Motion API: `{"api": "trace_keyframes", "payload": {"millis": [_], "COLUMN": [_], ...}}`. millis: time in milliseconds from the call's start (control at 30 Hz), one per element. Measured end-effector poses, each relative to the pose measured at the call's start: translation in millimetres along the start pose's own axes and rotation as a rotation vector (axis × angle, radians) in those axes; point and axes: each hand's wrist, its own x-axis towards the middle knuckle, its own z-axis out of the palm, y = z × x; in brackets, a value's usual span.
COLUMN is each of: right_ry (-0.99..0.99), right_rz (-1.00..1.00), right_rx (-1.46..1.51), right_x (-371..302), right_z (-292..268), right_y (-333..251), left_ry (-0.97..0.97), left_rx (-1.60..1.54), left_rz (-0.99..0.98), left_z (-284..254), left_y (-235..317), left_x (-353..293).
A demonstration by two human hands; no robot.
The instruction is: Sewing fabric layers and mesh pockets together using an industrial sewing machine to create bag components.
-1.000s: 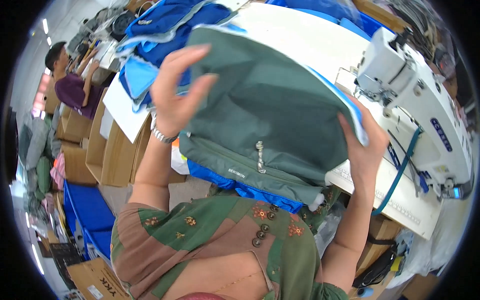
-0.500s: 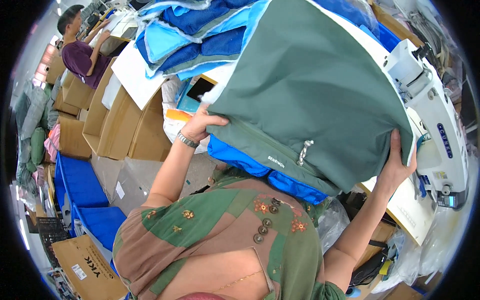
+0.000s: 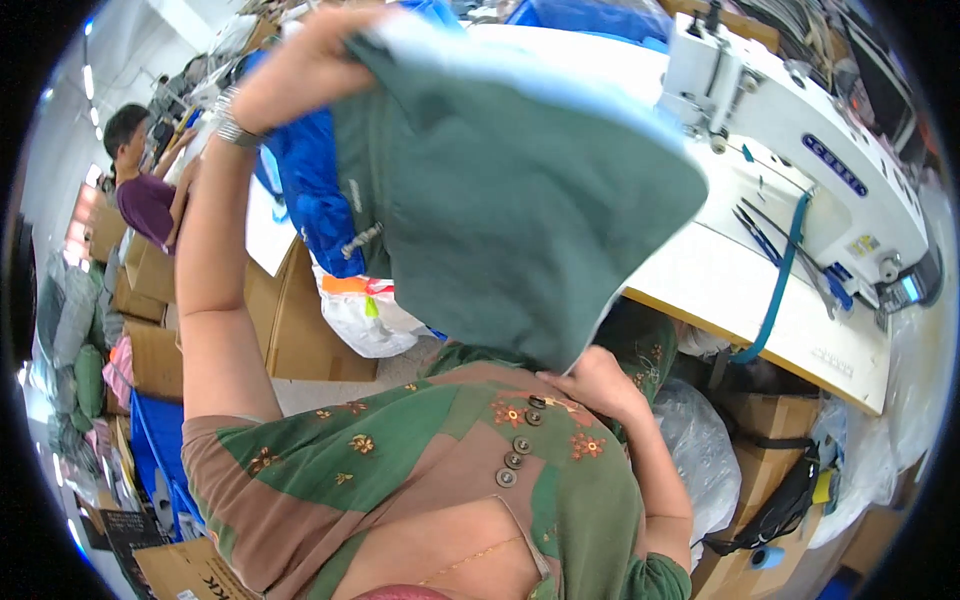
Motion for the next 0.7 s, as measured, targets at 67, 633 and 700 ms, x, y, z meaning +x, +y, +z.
{"api": "trace_keyframes", "payload": {"millis": [67, 633, 700], "right_ry": [-0.528, 0.267, 0.271], "right_rz": [0.024, -0.610, -0.676], "right_rx": [-0.454, -0.657, -0.666], "right_x": [-4.4, 90.6, 93.3], "right_z": [-23.8, -86.1, -81.5], "right_y": [5.3, -107.4, -104.7], "left_ry": [-0.065, -0.109, -0.048], "left_rx": [0.060, -0.342, -0.331], "left_rz": [0.064, -0.292, -0.300], "left_z": [51.6, 83.2, 84.6], "left_y": [12.8, 75.2, 74.3], "left_x": [5.3, -29.9, -40.0]}}
